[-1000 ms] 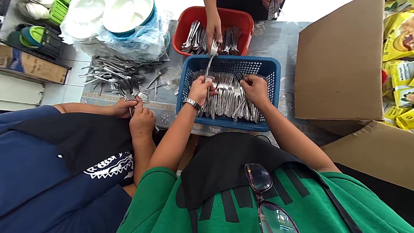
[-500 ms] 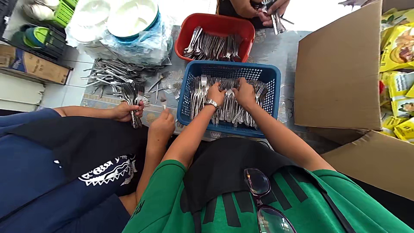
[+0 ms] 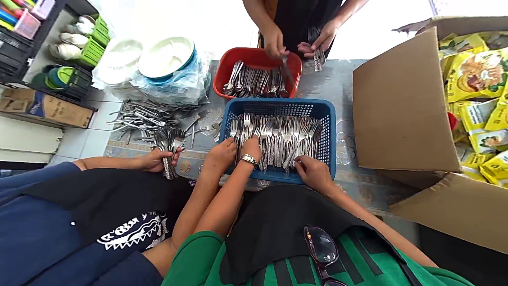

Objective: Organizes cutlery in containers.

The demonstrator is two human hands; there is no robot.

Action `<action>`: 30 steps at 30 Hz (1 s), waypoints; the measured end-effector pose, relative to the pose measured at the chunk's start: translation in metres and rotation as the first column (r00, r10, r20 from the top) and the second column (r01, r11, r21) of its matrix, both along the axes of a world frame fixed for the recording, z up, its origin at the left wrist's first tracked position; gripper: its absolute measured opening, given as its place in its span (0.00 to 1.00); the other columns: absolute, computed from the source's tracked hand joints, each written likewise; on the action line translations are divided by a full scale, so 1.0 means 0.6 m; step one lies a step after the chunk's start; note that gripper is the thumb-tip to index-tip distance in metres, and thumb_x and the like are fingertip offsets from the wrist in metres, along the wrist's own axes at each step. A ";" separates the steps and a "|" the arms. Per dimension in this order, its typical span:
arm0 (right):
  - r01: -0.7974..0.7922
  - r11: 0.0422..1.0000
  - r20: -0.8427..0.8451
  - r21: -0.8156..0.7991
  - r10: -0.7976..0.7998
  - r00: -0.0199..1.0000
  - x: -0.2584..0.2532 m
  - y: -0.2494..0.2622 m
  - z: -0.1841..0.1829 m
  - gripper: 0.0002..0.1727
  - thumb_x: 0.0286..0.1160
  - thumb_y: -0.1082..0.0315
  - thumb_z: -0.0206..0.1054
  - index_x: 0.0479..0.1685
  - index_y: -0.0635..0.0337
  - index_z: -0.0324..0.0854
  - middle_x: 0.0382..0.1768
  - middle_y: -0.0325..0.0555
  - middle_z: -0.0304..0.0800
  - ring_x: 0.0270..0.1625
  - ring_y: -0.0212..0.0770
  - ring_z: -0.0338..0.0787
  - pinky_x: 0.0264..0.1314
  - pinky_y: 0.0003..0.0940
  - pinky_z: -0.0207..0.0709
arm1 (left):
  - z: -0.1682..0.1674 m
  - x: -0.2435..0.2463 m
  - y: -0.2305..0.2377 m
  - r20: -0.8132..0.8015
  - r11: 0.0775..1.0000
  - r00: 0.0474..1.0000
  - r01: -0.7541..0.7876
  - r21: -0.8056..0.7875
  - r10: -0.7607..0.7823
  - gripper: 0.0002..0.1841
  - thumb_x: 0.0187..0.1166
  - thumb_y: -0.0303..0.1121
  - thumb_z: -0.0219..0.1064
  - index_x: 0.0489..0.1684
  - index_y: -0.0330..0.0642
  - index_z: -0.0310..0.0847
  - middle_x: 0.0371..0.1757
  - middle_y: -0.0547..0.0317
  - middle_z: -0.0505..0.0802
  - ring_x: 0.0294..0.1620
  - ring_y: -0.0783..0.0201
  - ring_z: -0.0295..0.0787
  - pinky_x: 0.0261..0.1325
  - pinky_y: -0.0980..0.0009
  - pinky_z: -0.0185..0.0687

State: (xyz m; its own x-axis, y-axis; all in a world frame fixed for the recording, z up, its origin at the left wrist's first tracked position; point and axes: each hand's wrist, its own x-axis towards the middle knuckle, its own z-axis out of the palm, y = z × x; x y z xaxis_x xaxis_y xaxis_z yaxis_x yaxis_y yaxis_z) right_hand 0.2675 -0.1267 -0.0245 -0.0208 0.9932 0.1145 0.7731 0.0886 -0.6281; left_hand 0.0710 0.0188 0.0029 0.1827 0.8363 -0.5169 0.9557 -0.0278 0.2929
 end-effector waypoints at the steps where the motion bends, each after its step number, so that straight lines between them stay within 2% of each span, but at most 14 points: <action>1: 0.000 1.000 -0.006 0.020 0.000 1.000 -0.001 0.002 -0.003 0.15 0.81 0.66 0.60 0.48 0.67 0.90 0.32 0.56 0.94 0.34 0.56 0.95 0.39 0.55 0.87 | -0.002 0.001 -0.002 0.005 1.000 1.000 -0.003 -0.006 0.003 0.19 0.77 0.25 0.68 0.66 0.28 0.78 0.55 0.26 0.90 0.61 0.29 0.88 0.63 0.32 0.80; 5: -0.016 0.999 -0.041 0.046 0.018 0.999 0.002 0.002 -0.011 0.15 0.82 0.66 0.60 0.46 0.66 0.91 0.32 0.55 0.94 0.35 0.55 0.95 0.40 0.54 0.87 | 0.021 -0.003 -0.008 0.131 0.999 0.991 -0.035 -0.006 0.035 0.18 0.77 0.28 0.68 0.63 0.29 0.81 0.46 0.33 0.93 0.53 0.34 0.90 0.59 0.36 0.82; 7: -0.011 0.999 -0.058 0.049 0.014 0.998 0.004 0.000 -0.012 0.15 0.82 0.66 0.60 0.46 0.66 0.91 0.32 0.55 0.94 0.35 0.54 0.95 0.41 0.53 0.87 | 0.039 0.000 -0.009 0.151 0.998 0.988 -0.050 0.044 0.043 0.16 0.76 0.28 0.69 0.60 0.30 0.83 0.44 0.34 0.92 0.51 0.36 0.90 0.56 0.36 0.83; 12: 0.044 0.998 -0.077 0.034 -0.041 0.996 0.005 -0.003 -0.010 0.15 0.81 0.66 0.60 0.46 0.66 0.90 0.31 0.55 0.94 0.33 0.53 0.94 0.39 0.53 0.86 | 0.062 -0.001 -0.034 0.108 0.951 0.994 -0.002 0.310 -0.033 0.15 0.77 0.26 0.68 0.57 0.26 0.83 0.55 0.31 0.90 0.56 0.35 0.90 0.60 0.38 0.84; 14: 0.072 0.986 -0.092 -0.153 -0.087 0.992 0.007 0.001 0.006 0.17 0.83 0.64 0.60 0.54 0.67 0.88 0.35 0.56 0.94 0.38 0.55 0.94 0.46 0.56 0.85 | 0.063 -0.005 -0.054 0.131 0.941 0.991 -0.013 0.338 -0.034 0.15 0.78 0.26 0.67 0.58 0.26 0.83 0.56 0.32 0.89 0.56 0.38 0.90 0.60 0.41 0.85; 16: 0.047 0.895 -0.089 -0.444 -0.097 0.991 0.013 0.020 0.030 0.20 0.86 0.62 0.59 0.70 0.64 0.81 0.46 0.57 0.93 0.51 0.57 0.93 0.60 0.58 0.82 | 0.061 -0.009 -0.078 0.143 0.958 0.990 -0.026 0.287 -0.016 0.18 0.80 0.28 0.64 0.64 0.28 0.82 0.59 0.34 0.90 0.56 0.42 0.91 0.63 0.46 0.85; 17: 0.029 0.843 -0.082 -0.537 -0.086 0.993 0.015 0.034 0.036 0.23 0.86 0.62 0.59 0.75 0.61 0.77 0.51 0.58 0.92 0.56 0.57 0.92 0.64 0.59 0.80 | 0.055 -0.011 -0.091 0.148 0.961 0.989 -0.021 0.275 -0.021 0.19 0.80 0.28 0.62 0.66 0.28 0.82 0.61 0.35 0.90 0.56 0.44 0.91 0.64 0.49 0.85; 19: 0.002 0.802 -0.055 -0.597 -0.043 0.998 0.013 0.057 0.038 0.27 0.85 0.63 0.61 0.83 0.58 0.72 0.63 0.61 0.87 0.65 0.61 0.88 0.70 0.61 0.77 | 0.041 -0.007 -0.111 0.148 0.960 0.987 0.024 0.277 -0.067 0.20 0.80 0.27 0.60 0.69 0.29 0.82 0.62 0.35 0.90 0.56 0.45 0.92 0.64 0.52 0.85; 21: -0.011 0.844 -0.001 -0.536 0.013 1.000 0.009 0.071 0.029 0.26 0.85 0.65 0.60 0.82 0.58 0.74 0.70 0.66 0.82 0.70 0.64 0.85 0.72 0.61 0.77 | 0.036 0.009 -0.115 0.116 0.962 0.984 0.100 0.253 -0.132 0.20 0.81 0.27 0.59 0.69 0.30 0.82 0.65 0.36 0.89 0.60 0.44 0.91 0.67 0.51 0.83; 23: -0.017 0.910 0.051 -0.415 0.042 0.998 0.006 0.078 0.010 0.23 0.83 0.68 0.62 0.76 0.60 0.80 0.73 0.68 0.79 0.73 0.67 0.82 0.73 0.63 0.76 | 0.034 0.036 -0.102 0.089 0.960 0.979 0.162 0.229 -0.186 0.19 0.82 0.27 0.59 0.68 0.30 0.82 0.67 0.35 0.88 0.67 0.41 0.87 0.69 0.47 0.81; 26: -0.017 0.946 0.103 -0.323 0.053 0.993 0.004 0.079 -0.006 0.22 0.80 0.67 0.66 0.72 0.62 0.83 0.81 0.73 0.70 0.81 0.72 0.72 0.81 0.68 0.63 | 0.011 0.075 -0.072 0.096 0.937 0.966 0.203 0.283 -0.239 0.17 0.81 0.26 0.63 0.66 0.31 0.84 0.68 0.33 0.87 0.71 0.36 0.83 0.68 0.41 0.80; 29: -0.025 0.945 0.125 -0.327 0.069 0.990 0.007 0.083 -0.013 0.22 0.81 0.66 0.67 0.71 0.66 0.82 0.86 0.72 0.65 0.89 0.69 0.64 0.88 0.66 0.56 | -0.009 0.085 -0.055 0.092 0.945 0.959 0.242 0.221 -0.267 0.21 0.84 0.34 0.66 0.72 0.33 0.80 0.69 0.33 0.85 0.72 0.36 0.82 0.69 0.39 0.80; 30: -0.041 0.940 0.122 -0.338 0.087 0.989 0.009 0.084 -0.016 0.23 0.82 0.66 0.66 0.72 0.68 0.81 0.87 0.71 0.64 0.91 0.67 0.61 0.90 0.64 0.53 | -0.013 0.080 -0.056 0.101 0.945 0.958 0.242 0.220 -0.269 0.21 0.84 0.35 0.67 0.71 0.33 0.81 0.69 0.33 0.85 0.73 0.36 0.81 0.71 0.40 0.78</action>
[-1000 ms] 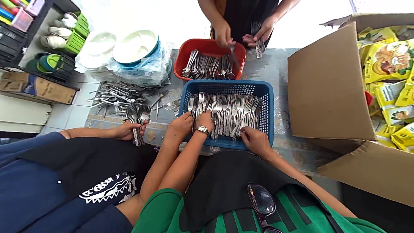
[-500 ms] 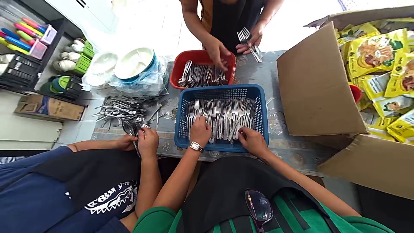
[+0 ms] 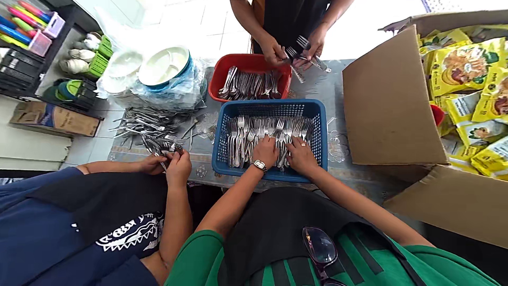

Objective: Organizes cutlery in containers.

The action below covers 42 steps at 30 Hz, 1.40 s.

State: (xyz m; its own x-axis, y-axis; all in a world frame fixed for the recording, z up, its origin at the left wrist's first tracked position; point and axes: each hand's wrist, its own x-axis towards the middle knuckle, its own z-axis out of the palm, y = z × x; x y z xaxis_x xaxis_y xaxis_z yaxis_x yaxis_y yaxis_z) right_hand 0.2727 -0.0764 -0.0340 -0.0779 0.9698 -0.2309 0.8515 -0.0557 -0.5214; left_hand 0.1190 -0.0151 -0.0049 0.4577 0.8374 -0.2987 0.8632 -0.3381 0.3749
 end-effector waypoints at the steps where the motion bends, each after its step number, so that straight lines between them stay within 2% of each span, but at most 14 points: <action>1: -0.021 1.000 0.000 -0.011 0.021 1.000 0.001 0.001 -0.002 0.23 0.83 0.66 0.65 0.73 0.70 0.79 0.87 0.70 0.63 0.92 0.65 0.59 0.92 0.63 0.50 | 0.000 -0.008 -0.003 0.010 1.000 1.000 0.000 0.003 0.000 0.20 0.83 0.35 0.68 0.69 0.32 0.82 0.68 0.33 0.86 0.73 0.36 0.81 0.73 0.40 0.77; 4: -0.082 0.997 -0.009 -0.011 0.082 0.997 0.001 0.001 -0.008 0.22 0.84 0.68 0.64 0.73 0.70 0.79 0.89 0.67 0.62 0.94 0.63 0.56 0.93 0.65 0.45 | 0.013 -0.037 -0.020 0.009 0.994 0.999 -0.048 -0.094 0.049 0.15 0.83 0.33 0.68 0.59 0.31 0.86 0.63 0.35 0.88 0.69 0.38 0.84 0.71 0.41 0.78; 6: -0.093 0.996 -0.016 -0.010 0.093 0.996 0.001 0.002 -0.010 0.24 0.83 0.68 0.65 0.76 0.68 0.77 0.90 0.65 0.60 0.95 0.62 0.55 0.94 0.65 0.44 | 0.024 -0.049 -0.024 -0.066 0.971 0.994 -0.102 -0.218 0.090 0.15 0.83 0.36 0.68 0.54 0.32 0.87 0.58 0.37 0.91 0.64 0.40 0.87 0.68 0.39 0.79; 11: -0.039 0.995 -0.088 0.089 0.046 0.995 0.001 0.000 -0.013 0.27 0.77 0.73 0.70 0.77 0.68 0.76 0.87 0.68 0.64 0.92 0.65 0.60 0.93 0.64 0.51 | 0.024 -0.050 -0.017 -0.267 0.907 0.963 -0.124 -0.402 0.013 0.21 0.85 0.45 0.66 0.52 0.32 0.88 0.54 0.35 0.92 0.63 0.37 0.88 0.67 0.35 0.76; 13: 0.000 0.976 -0.127 0.216 0.028 0.992 0.002 -0.003 -0.014 0.23 0.74 0.76 0.70 0.69 0.70 0.81 0.79 0.70 0.76 0.84 0.67 0.73 0.88 0.63 0.62 | 0.020 -0.050 -0.015 -0.291 0.903 0.957 -0.120 -0.413 -0.006 0.22 0.86 0.47 0.64 0.51 0.31 0.89 0.54 0.34 0.92 0.63 0.36 0.87 0.67 0.34 0.76; 15: 0.023 0.949 -0.134 0.313 0.021 0.991 0.003 -0.007 -0.015 0.17 0.73 0.77 0.67 0.61 0.69 0.86 0.65 0.66 0.88 0.72 0.66 0.84 0.79 0.62 0.71 | 0.018 -0.050 -0.012 -0.299 0.899 0.954 -0.116 -0.423 -0.017 0.23 0.87 0.48 0.63 0.51 0.32 0.89 0.54 0.34 0.92 0.63 0.37 0.88 0.66 0.34 0.77; 18: 0.011 0.962 -0.136 0.272 0.027 0.990 0.004 -0.012 -0.007 0.13 0.78 0.75 0.64 0.57 0.68 0.88 0.53 0.64 0.93 0.63 0.66 0.88 0.71 0.64 0.76 | 0.008 -0.051 -0.008 -0.240 0.885 0.971 -0.107 -0.453 -0.005 0.20 0.82 0.44 0.70 0.50 0.31 0.89 0.53 0.35 0.92 0.61 0.39 0.88 0.67 0.36 0.77; 20: -0.010 0.974 -0.152 0.228 0.046 0.987 0.005 -0.014 -0.002 0.12 0.80 0.74 0.63 0.54 0.68 0.89 0.50 0.63 0.94 0.61 0.65 0.90 0.69 0.63 0.78 | 0.003 -0.048 -0.008 -0.214 0.880 0.976 -0.123 -0.460 0.024 0.18 0.75 0.39 0.77 0.51 0.31 0.88 0.53 0.36 0.92 0.61 0.40 0.88 0.69 0.37 0.77; 22: -0.038 0.977 -0.172 0.212 0.076 0.982 0.005 -0.016 0.003 0.11 0.80 0.73 0.64 0.51 0.68 0.90 0.48 0.63 0.94 0.60 0.65 0.91 0.67 0.63 0.79 | 0.007 -0.037 -0.011 -0.284 0.890 0.958 -0.157 -0.428 0.032 0.18 0.71 0.37 0.79 0.50 0.31 0.88 0.54 0.36 0.92 0.62 0.38 0.87 0.66 0.36 0.77; 26: -0.108 0.975 -0.178 0.195 0.144 0.973 0.007 -0.014 0.005 0.12 0.83 0.72 0.61 0.50 0.68 0.90 0.48 0.62 0.95 0.60 0.64 0.92 0.67 0.61 0.80 | 0.011 -0.007 -0.015 -0.449 0.917 0.893 -0.209 -0.339 0.038 0.18 0.76 0.43 0.75 0.48 0.34 0.89 0.57 0.35 0.92 0.64 0.36 0.87 0.63 0.33 0.78; 30: -0.103 0.908 -0.221 0.406 0.207 0.953 0.010 -0.031 0.002 0.10 0.78 0.74 0.64 0.44 0.68 0.91 0.40 0.60 0.95 0.50 0.63 0.94 0.56 0.60 0.85 | 0.006 -0.006 -0.021 -0.396 0.929 0.912 -0.231 -0.290 0.103 0.17 0.79 0.41 0.72 0.47 0.33 0.89 0.54 0.34 0.93 0.61 0.35 0.89 0.59 0.31 0.79; 33: -0.112 0.837 -0.211 0.535 0.260 0.942 0.022 -0.064 0.007 0.11 0.77 0.72 0.63 0.41 0.65 0.92 0.34 0.54 0.95 0.42 0.57 0.95 0.48 0.54 0.87 | 0.010 -0.025 -0.026 -0.279 0.933 0.936 -0.282 -0.225 0.215 0.15 0.74 0.37 0.77 0.46 0.32 0.88 0.48 0.34 0.93 0.57 0.33 0.89 0.56 0.30 0.80; 37: -0.199 0.930 -0.193 0.311 0.266 0.944 0.047 -0.087 0.018 0.14 0.82 0.69 0.60 0.43 0.68 0.90 0.37 0.61 0.95 0.47 0.63 0.95 0.50 0.61 0.86 | 0.001 -0.053 -0.026 -0.239 0.922 0.929 -0.331 -0.203 0.281 0.19 0.65 0.32 0.83 0.49 0.31 0.87 0.51 0.33 0.92 0.58 0.33 0.88 0.60 0.31 0.80; 42: -0.294 0.940 -0.156 0.175 0.321 0.934 0.049 -0.077 0.028 0.16 0.86 0.65 0.57 0.47 0.67 0.89 0.41 0.61 0.94 0.51 0.62 0.95 0.55 0.59 0.84 | -0.001 -0.047 -0.013 -0.376 0.914 0.906 -0.308 -0.265 0.196 0.18 0.70 0.39 0.81 0.47 0.34 0.90 0.56 0.35 0.92 0.66 0.35 0.86 0.66 0.33 0.77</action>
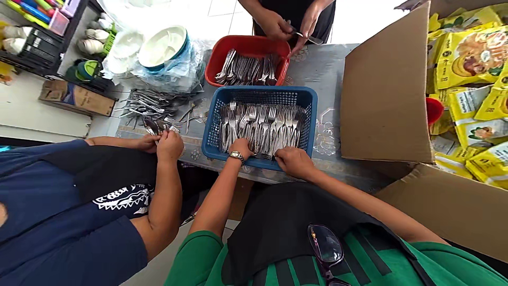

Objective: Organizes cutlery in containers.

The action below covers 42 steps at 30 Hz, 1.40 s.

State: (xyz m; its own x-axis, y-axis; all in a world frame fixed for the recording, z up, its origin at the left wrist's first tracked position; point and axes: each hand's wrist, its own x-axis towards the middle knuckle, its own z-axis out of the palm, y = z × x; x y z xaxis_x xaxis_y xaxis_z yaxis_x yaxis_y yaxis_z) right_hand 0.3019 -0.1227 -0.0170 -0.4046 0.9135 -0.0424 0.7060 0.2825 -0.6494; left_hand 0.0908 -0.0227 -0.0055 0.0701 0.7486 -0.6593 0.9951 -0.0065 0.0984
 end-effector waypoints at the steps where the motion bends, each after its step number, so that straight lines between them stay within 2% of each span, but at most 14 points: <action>1: -0.006 1.000 0.007 -0.005 0.006 1.000 0.000 0.000 0.000 0.16 0.86 0.64 0.57 0.47 0.66 0.89 0.42 0.61 0.94 0.52 0.61 0.94 0.55 0.59 0.84 | -0.004 -0.003 0.004 -0.005 1.000 1.000 0.024 -0.016 -0.024 0.17 0.70 0.39 0.80 0.46 0.33 0.91 0.56 0.35 0.92 0.66 0.36 0.86 0.68 0.33 0.77; 6: 0.032 0.998 -0.004 0.054 -0.032 0.999 -0.001 -0.004 -0.005 0.14 0.84 0.65 0.60 0.44 0.65 0.90 0.38 0.59 0.94 0.47 0.60 0.95 0.49 0.58 0.85 | -0.003 -0.002 0.010 -0.063 0.987 0.988 0.135 -0.089 -0.141 0.14 0.72 0.33 0.78 0.48 0.32 0.90 0.59 0.34 0.91 0.68 0.35 0.85 0.69 0.34 0.77; 9: 0.052 0.997 -0.007 0.056 -0.052 0.999 -0.002 -0.005 -0.004 0.15 0.84 0.65 0.59 0.45 0.65 0.90 0.39 0.59 0.94 0.48 0.60 0.95 0.50 0.59 0.85 | 0.005 0.002 0.011 -0.057 0.965 0.968 0.239 -0.103 -0.246 0.13 0.76 0.32 0.74 0.51 0.32 0.89 0.59 0.34 0.91 0.68 0.34 0.85 0.67 0.32 0.77; 13: 0.122 0.976 -0.080 0.178 -0.109 0.991 -0.005 -0.009 -0.016 0.12 0.80 0.67 0.62 0.41 0.65 0.91 0.35 0.57 0.94 0.42 0.58 0.96 0.44 0.59 0.86 | 0.030 -0.019 0.010 0.166 0.944 0.933 0.329 -0.027 -0.320 0.11 0.82 0.29 0.68 0.55 0.31 0.88 0.55 0.35 0.92 0.64 0.37 0.87 0.70 0.35 0.75; 16: 0.173 0.958 -0.074 0.229 -0.160 0.984 -0.010 -0.011 -0.020 0.11 0.78 0.69 0.64 0.40 0.65 0.91 0.33 0.56 0.94 0.39 0.57 0.96 0.42 0.59 0.87 | 0.038 -0.045 0.003 0.401 0.969 0.882 0.236 0.077 -0.246 0.11 0.84 0.28 0.67 0.55 0.27 0.86 0.52 0.35 0.93 0.60 0.40 0.90 0.70 0.40 0.78; 18: 0.179 0.969 -0.007 0.168 -0.181 0.984 -0.014 -0.011 -0.019 0.12 0.80 0.68 0.64 0.41 0.65 0.91 0.36 0.58 0.94 0.43 0.59 0.96 0.45 0.61 0.86 | 0.029 -0.059 -0.009 0.518 0.984 0.840 0.099 0.149 -0.163 0.12 0.85 0.27 0.66 0.56 0.25 0.84 0.52 0.35 0.92 0.57 0.41 0.91 0.68 0.42 0.80; 21: 0.218 0.968 0.152 -0.122 -0.199 0.968 -0.023 0.004 0.003 0.16 0.85 0.62 0.61 0.52 0.64 0.89 0.45 0.61 0.94 0.54 0.63 0.93 0.56 0.67 0.81 | 0.001 -0.070 -0.028 0.577 0.959 0.811 -0.078 0.271 -0.097 0.12 0.87 0.31 0.65 0.56 0.29 0.82 0.49 0.35 0.91 0.49 0.42 0.91 0.58 0.42 0.85; 23: 0.282 0.923 0.226 -0.261 -0.226 0.948 -0.026 0.013 0.009 0.18 0.85 0.59 0.61 0.58 0.62 0.88 0.50 0.61 0.94 0.58 0.63 0.91 0.61 0.69 0.78 | -0.004 -0.062 -0.029 0.576 0.960 0.812 -0.078 0.271 -0.096 0.13 0.87 0.32 0.64 0.57 0.28 0.81 0.51 0.34 0.90 0.52 0.40 0.90 0.61 0.41 0.84; 25: 0.336 0.893 0.263 -0.299 -0.262 0.929 -0.021 0.018 0.002 0.19 0.83 0.57 0.65 0.62 0.61 0.87 0.55 0.61 0.93 0.63 0.64 0.90 0.67 0.70 0.77 | -0.006 -0.054 -0.027 0.588 0.970 0.801 -0.040 0.238 -0.111 0.14 0.87 0.31 0.64 0.60 0.28 0.81 0.56 0.35 0.90 0.59 0.41 0.90 0.67 0.43 0.83; 29: 0.432 0.873 0.366 -0.229 -0.334 0.869 -0.037 0.038 0.015 0.24 0.73 0.65 0.74 0.67 0.67 0.83 0.69 0.72 0.80 0.71 0.70 0.83 0.70 0.70 0.75 | 0.001 -0.066 -0.018 0.629 0.984 0.771 -0.019 0.176 -0.098 0.14 0.88 0.31 0.62 0.61 0.27 0.82 0.59 0.35 0.90 0.64 0.43 0.88 0.72 0.46 0.80; 31: 0.447 0.881 0.444 -0.152 -0.344 0.827 -0.045 0.041 0.021 0.23 0.70 0.71 0.74 0.66 0.70 0.83 0.72 0.76 0.76 0.74 0.73 0.79 0.70 0.70 0.75 | 0.005 -0.068 -0.018 0.627 0.988 0.770 0.020 0.156 -0.115 0.15 0.90 0.31 0.60 0.61 0.27 0.81 0.61 0.35 0.90 0.66 0.42 0.87 0.74 0.45 0.78; 34: 0.392 0.918 0.534 -0.058 -0.303 0.789 -0.053 0.048 0.030 0.19 0.72 0.74 0.71 0.61 0.74 0.85 0.69 0.80 0.78 0.74 0.78 0.77 0.70 0.72 0.71 | 0.012 -0.073 -0.018 0.635 0.988 0.763 0.026 0.155 -0.120 0.14 0.90 0.30 0.59 0.62 0.27 0.81 0.60 0.34 0.89 0.66 0.41 0.87 0.73 0.44 0.78; 37: 0.366 0.929 0.543 -0.055 -0.280 0.792 -0.049 0.049 0.029 0.16 0.75 0.74 0.68 0.58 0.73 0.86 0.65 0.78 0.82 0.74 0.77 0.77 0.74 0.73 0.66 | 0.009 -0.074 -0.026 0.669 0.980 0.731 -0.001 0.199 -0.135 0.12 0.89 0.28 0.60 0.60 0.27 0.80 0.57 0.33 0.90 0.61 0.39 0.89 0.68 0.43 0.81; 42: 0.358 0.932 0.559 -0.053 -0.269 0.784 -0.034 0.058 0.018 0.20 0.71 0.73 0.75 0.61 0.74 0.82 0.59 0.73 0.87 0.73 0.75 0.78 0.74 0.72 0.68 | 0.004 -0.073 -0.032 0.693 0.955 0.703 -0.066 0.288 -0.160 0.13 0.88 0.26 0.60 0.62 0.25 0.80 0.59 0.33 0.89 0.61 0.41 0.89 0.70 0.46 0.82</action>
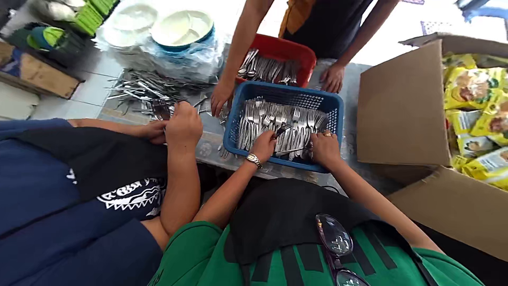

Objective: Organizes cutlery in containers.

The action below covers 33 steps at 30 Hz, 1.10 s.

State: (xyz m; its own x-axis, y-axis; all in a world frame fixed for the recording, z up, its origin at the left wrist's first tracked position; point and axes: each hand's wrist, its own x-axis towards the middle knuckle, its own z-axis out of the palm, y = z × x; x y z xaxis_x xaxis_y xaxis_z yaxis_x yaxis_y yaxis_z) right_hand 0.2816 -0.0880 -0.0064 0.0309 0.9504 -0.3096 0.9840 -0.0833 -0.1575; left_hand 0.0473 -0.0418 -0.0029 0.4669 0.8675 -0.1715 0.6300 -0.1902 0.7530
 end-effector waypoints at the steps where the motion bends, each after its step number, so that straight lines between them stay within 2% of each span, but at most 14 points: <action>1: -0.017 1.000 0.000 -0.010 0.017 1.000 0.003 0.004 0.000 0.19 0.71 0.74 0.74 0.59 0.74 0.83 0.58 0.73 0.87 0.73 0.75 0.79 0.74 0.72 0.68 | 0.003 0.000 -0.005 0.017 0.999 1.000 -0.014 0.033 0.013 0.13 0.88 0.26 0.60 0.62 0.25 0.80 0.58 0.32 0.89 0.60 0.40 0.89 0.69 0.45 0.82; 4: -0.066 0.998 -0.088 -0.020 0.064 0.994 0.024 0.012 -0.004 0.09 0.73 0.76 0.71 0.49 0.71 0.89 0.54 0.71 0.89 0.69 0.74 0.81 0.72 0.72 0.70 | 0.007 0.009 -0.019 0.068 0.991 0.997 -0.045 0.125 0.036 0.13 0.87 0.25 0.62 0.62 0.25 0.81 0.57 0.33 0.90 0.57 0.42 0.91 0.67 0.47 0.84; 6: -0.037 0.999 -0.263 -0.006 0.034 0.964 0.043 0.019 0.009 0.08 0.76 0.75 0.71 0.48 0.69 0.90 0.53 0.69 0.90 0.66 0.71 0.85 0.69 0.72 0.74 | 0.015 0.023 -0.025 0.094 0.989 0.994 -0.074 0.128 0.063 0.16 0.86 0.25 0.63 0.68 0.27 0.80 0.53 0.36 0.92 0.52 0.44 0.92 0.62 0.48 0.86; 8: 0.030 0.997 -0.477 0.066 0.006 0.879 0.064 0.022 0.028 0.08 0.80 0.73 0.70 0.48 0.70 0.89 0.48 0.66 0.93 0.54 0.67 0.92 0.61 0.70 0.80 | 0.029 0.040 -0.031 0.114 0.988 0.988 -0.114 0.104 0.102 0.18 0.85 0.25 0.64 0.70 0.28 0.75 0.48 0.38 0.92 0.46 0.46 0.93 0.55 0.48 0.88; 10: 0.130 0.988 -0.661 0.086 -0.041 0.749 0.077 0.033 0.045 0.09 0.83 0.72 0.67 0.51 0.70 0.87 0.44 0.60 0.95 0.45 0.55 0.96 0.56 0.59 0.87 | 0.042 0.057 -0.033 0.128 0.983 0.981 -0.156 0.091 0.144 0.17 0.84 0.25 0.65 0.66 0.26 0.72 0.48 0.37 0.91 0.46 0.46 0.94 0.54 0.49 0.89; 12: 0.211 0.977 -0.744 0.032 -0.117 0.658 0.080 0.055 0.061 0.12 0.85 0.71 0.64 0.56 0.72 0.83 0.46 0.58 0.93 0.41 0.48 0.95 0.52 0.49 0.90 | 0.048 0.075 -0.026 0.094 0.980 0.982 -0.174 0.093 0.166 0.14 0.85 0.25 0.65 0.61 0.24 0.74 0.49 0.35 0.91 0.47 0.43 0.93 0.54 0.46 0.88; 14: 0.237 0.971 -0.735 -0.009 -0.167 0.658 0.076 0.081 0.063 0.13 0.85 0.73 0.65 0.61 0.72 0.81 0.50 0.59 0.92 0.41 0.47 0.95 0.51 0.47 0.90 | 0.051 0.092 -0.012 0.037 0.984 0.985 -0.172 0.052 0.170 0.12 0.85 0.25 0.64 0.58 0.23 0.78 0.49 0.33 0.91 0.48 0.41 0.93 0.56 0.44 0.87; 17: 0.169 0.984 -0.671 -0.062 -0.166 0.723 0.067 0.124 0.041 0.17 0.83 0.73 0.66 0.66 0.72 0.77 0.53 0.65 0.90 0.46 0.56 0.95 0.55 0.56 0.88 | 0.052 0.118 0.020 -0.016 0.979 0.981 -0.196 -0.049 0.195 0.11 0.85 0.23 0.62 0.56 0.25 0.83 0.51 0.34 0.92 0.52 0.42 0.92 0.63 0.46 0.83; 19: 0.115 0.993 -0.610 -0.033 -0.111 0.785 0.062 0.149 0.015 0.16 0.82 0.72 0.67 0.64 0.71 0.79 0.51 0.66 0.91 0.48 0.62 0.94 0.57 0.62 0.86 | 0.044 0.130 0.042 -0.055 0.979 0.980 -0.194 -0.062 0.191 0.11 0.85 0.22 0.59 0.56 0.26 0.84 0.53 0.35 0.93 0.54 0.43 0.92 0.66 0.46 0.82; 21: 0.101 0.995 -0.540 -0.023 -0.097 0.836 0.055 0.166 0.006 0.17 0.82 0.71 0.68 0.65 0.71 0.79 0.52 0.69 0.90 0.55 0.68 0.92 0.62 0.67 0.81 | 0.029 0.137 0.062 -0.104 0.978 0.976 -0.198 -0.073 0.190 0.12 0.84 0.22 0.60 0.57 0.27 0.84 0.55 0.35 0.93 0.60 0.43 0.91 0.70 0.46 0.80; 24: 0.157 0.987 -0.454 0.017 -0.132 0.881 0.044 0.168 0.012 0.25 0.79 0.71 0.70 0.74 0.69 0.74 0.63 0.73 0.84 0.67 0.73 0.85 0.69 0.70 0.76 | 0.007 0.136 0.082 -0.199 0.983 0.973 -0.142 -0.120 0.116 0.14 0.84 0.23 0.63 0.64 0.29 0.83 0.62 0.33 0.90 0.68 0.40 0.86 0.76 0.44 0.76; 26: 0.171 0.982 -0.440 0.081 -0.119 0.890 0.045 0.157 0.016 0.29 0.78 0.71 0.72 0.78 0.68 0.71 0.70 0.72 0.79 0.69 0.72 0.83 0.70 0.69 0.77 | 0.003 0.130 0.078 -0.204 0.991 0.977 -0.085 -0.105 0.062 0.16 0.83 0.23 0.63 0.67 0.29 0.83 0.66 0.30 0.87 0.73 0.38 0.82 0.80 0.45 0.72; 30: 0.075 0.989 -0.433 0.124 -0.014 0.901 0.050 0.090 0.025 0.22 0.81 0.70 0.69 0.70 0.72 0.78 0.63 0.72 0.84 0.65 0.72 0.86 0.67 0.70 0.77 | 0.010 0.096 0.039 -0.153 0.998 0.988 -0.044 -0.041 0.038 0.16 0.84 0.23 0.63 0.66 0.28 0.83 0.73 0.33 0.84 0.78 0.40 0.79 0.83 0.47 0.70; 33: -0.038 0.997 -0.435 0.067 0.063 0.898 0.046 0.022 0.009 0.13 0.79 0.70 0.72 0.56 0.67 0.87 0.50 0.66 0.92 0.53 0.68 0.92 0.56 0.73 0.81 | 0.024 0.047 0.013 -0.171 0.995 0.980 -0.101 -0.009 0.098 0.14 0.84 0.26 0.65 0.61 0.30 0.86 0.67 0.35 0.88 0.71 0.39 0.84 0.76 0.43 0.76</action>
State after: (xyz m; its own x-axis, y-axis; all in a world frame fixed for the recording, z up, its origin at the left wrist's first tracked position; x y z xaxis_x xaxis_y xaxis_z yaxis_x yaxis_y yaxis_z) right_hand 0.3091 -0.0748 -0.0009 -0.1434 0.9631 -0.2279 0.8183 -0.0142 -0.5747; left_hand 0.0754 -0.0340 0.0114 0.3410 0.9043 -0.2569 0.7643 -0.1076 0.6358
